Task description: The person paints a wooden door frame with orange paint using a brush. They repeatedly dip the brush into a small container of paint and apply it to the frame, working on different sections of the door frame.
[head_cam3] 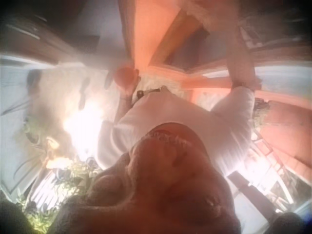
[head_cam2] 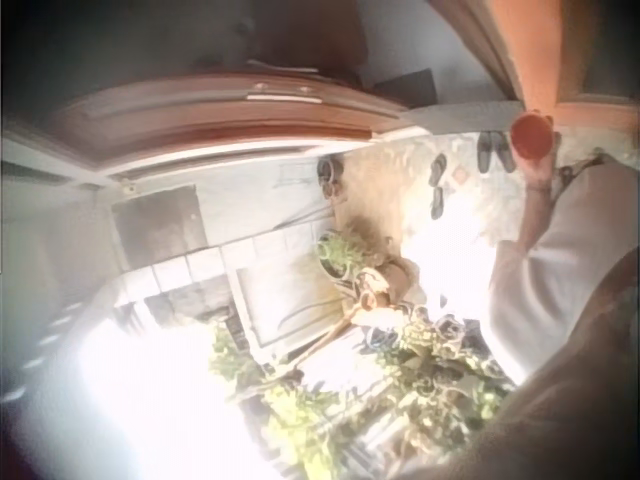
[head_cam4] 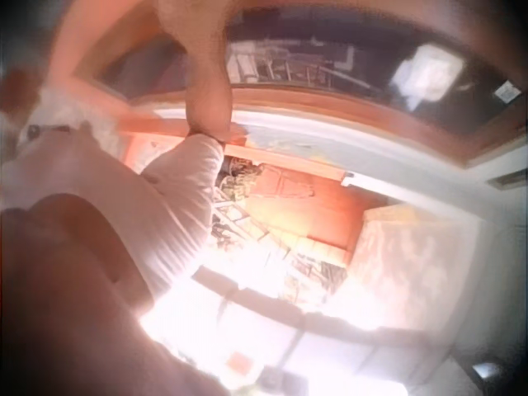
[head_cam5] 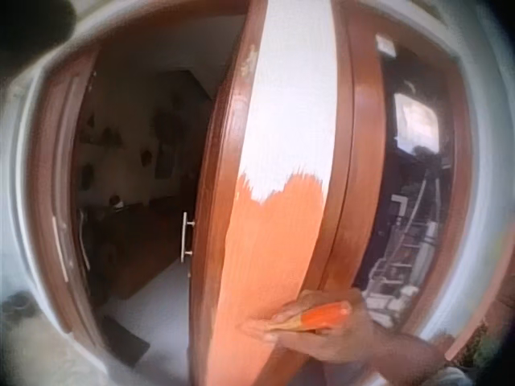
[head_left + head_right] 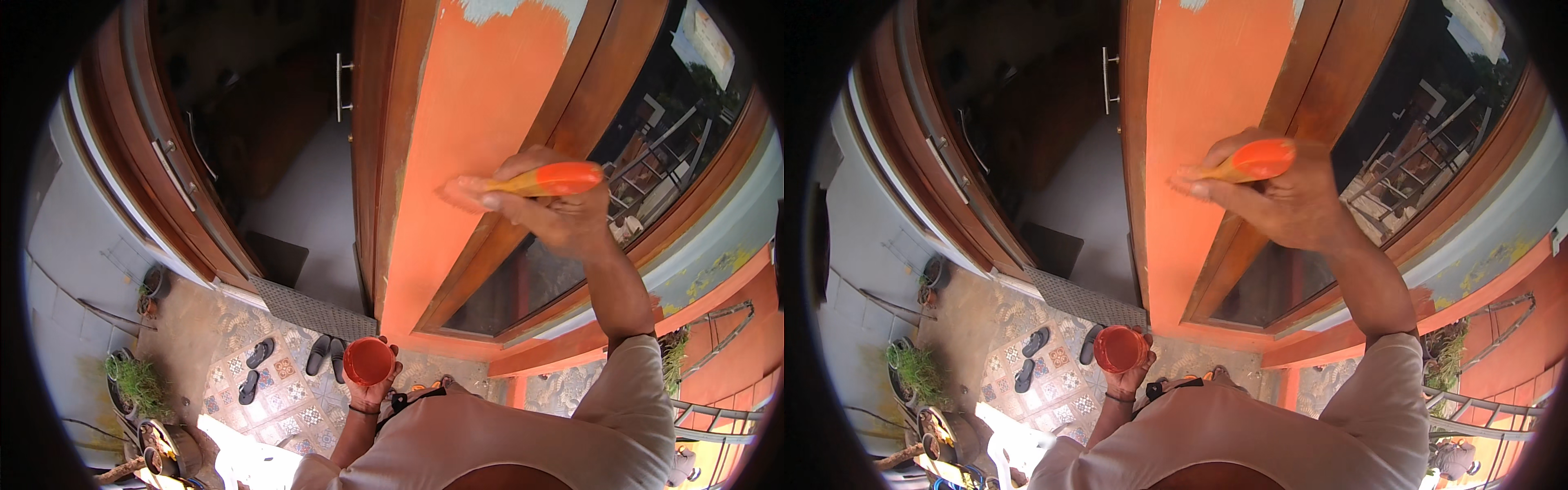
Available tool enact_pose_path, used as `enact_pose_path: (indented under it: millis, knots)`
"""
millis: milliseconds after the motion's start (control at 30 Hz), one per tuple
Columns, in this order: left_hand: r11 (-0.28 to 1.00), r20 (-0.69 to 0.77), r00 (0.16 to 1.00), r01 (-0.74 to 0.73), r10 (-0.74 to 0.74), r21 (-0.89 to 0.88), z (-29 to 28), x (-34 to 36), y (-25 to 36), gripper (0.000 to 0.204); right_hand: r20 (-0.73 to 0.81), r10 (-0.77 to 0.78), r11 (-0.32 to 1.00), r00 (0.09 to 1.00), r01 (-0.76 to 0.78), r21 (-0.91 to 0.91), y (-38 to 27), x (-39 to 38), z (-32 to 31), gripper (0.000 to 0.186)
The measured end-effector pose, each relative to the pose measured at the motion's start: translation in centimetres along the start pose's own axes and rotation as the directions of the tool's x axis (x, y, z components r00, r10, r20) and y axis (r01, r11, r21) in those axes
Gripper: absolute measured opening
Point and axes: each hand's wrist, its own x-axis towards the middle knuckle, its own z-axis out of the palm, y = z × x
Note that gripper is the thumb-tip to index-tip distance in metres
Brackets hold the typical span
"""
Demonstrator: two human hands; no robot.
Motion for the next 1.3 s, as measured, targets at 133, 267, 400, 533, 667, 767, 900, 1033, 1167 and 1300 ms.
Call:
enact_pose_path:
  millis: [133,267,400,533,667,767,900,1033,1167,1300]
  knots:
    - [0.999,-0.007,0.999,0.036,-0.036,-0.011,0.4,0.3,-0.3,0.06,0.212,-0.022,0.965,0.977,0.076,-0.251,4.6,2.3,1.8,0.018]
    - [1.0,-0.028,1.0,0.013,-0.013,0.001,-0.2,-0.5,0.9,0.06,-0.051,-0.062,0.998,0.997,0.06,-0.032,-0.5,11.0,-3.7,0.015]
    - [0.997,0.011,0.997,0.072,-0.072,-0.037,-0.6,0.7,-0.3,0.06,-0.324,-0.561,0.812,0.762,0.429,-0.397,-9.3,15.0,-8.7,0.005]
    - [0.999,0.014,1.0,-0.001,0.001,-0.054,-0.7,-0.7,1.0,0.058,-0.235,-0.349,0.907,0.907,0.264,-0.327,-6.8,12.4,-5.4,0.016]
    - [1.0,0.0,1.0,-0.007,0.007,-0.017,-1.3,-0.9,1.1,0.057,0.08,-0.13,0.956,0.988,0.146,-0.253,-2.3,10.8,-0.7,0.012]
    - [0.999,0.022,0.999,-0.026,0.025,0.033,-1.0,-1.5,1.9,0.057,-0.045,-0.099,0.955,0.994,0.082,-0.286,-2.7,14.4,-2.9,0.016]
    - [0.998,-0.018,0.998,0.059,-0.059,0.005,-1.2,-0.4,0.8,0.057,-0.398,-0.589,0.803,0.703,0.454,-0.386,-9.2,17.6,-8.4,0.008]
    - [0.996,0.024,0.996,0.09,-0.09,0.004,-1.0,-0.6,1.0,0.055,-0.428,-0.659,0.752,0.619,0.532,-0.388,-10.0,12.4,-8.6,0.013]
    - [0.997,0.039,0.997,0.073,-0.073,-0.006,-1.9,-1.8,2.4,0.058,-0.442,-0.122,0.975,0.889,0.19,0.112,-4.9,1.3,-1.7,0.018]
    - [0.974,0.002,0.974,0.226,-0.226,0.022,-2.1,-0.5,1.0,0.061,-0.208,0.596,0.774,0.776,-0.485,0.407,3.9,-12.7,3.3,0.012]
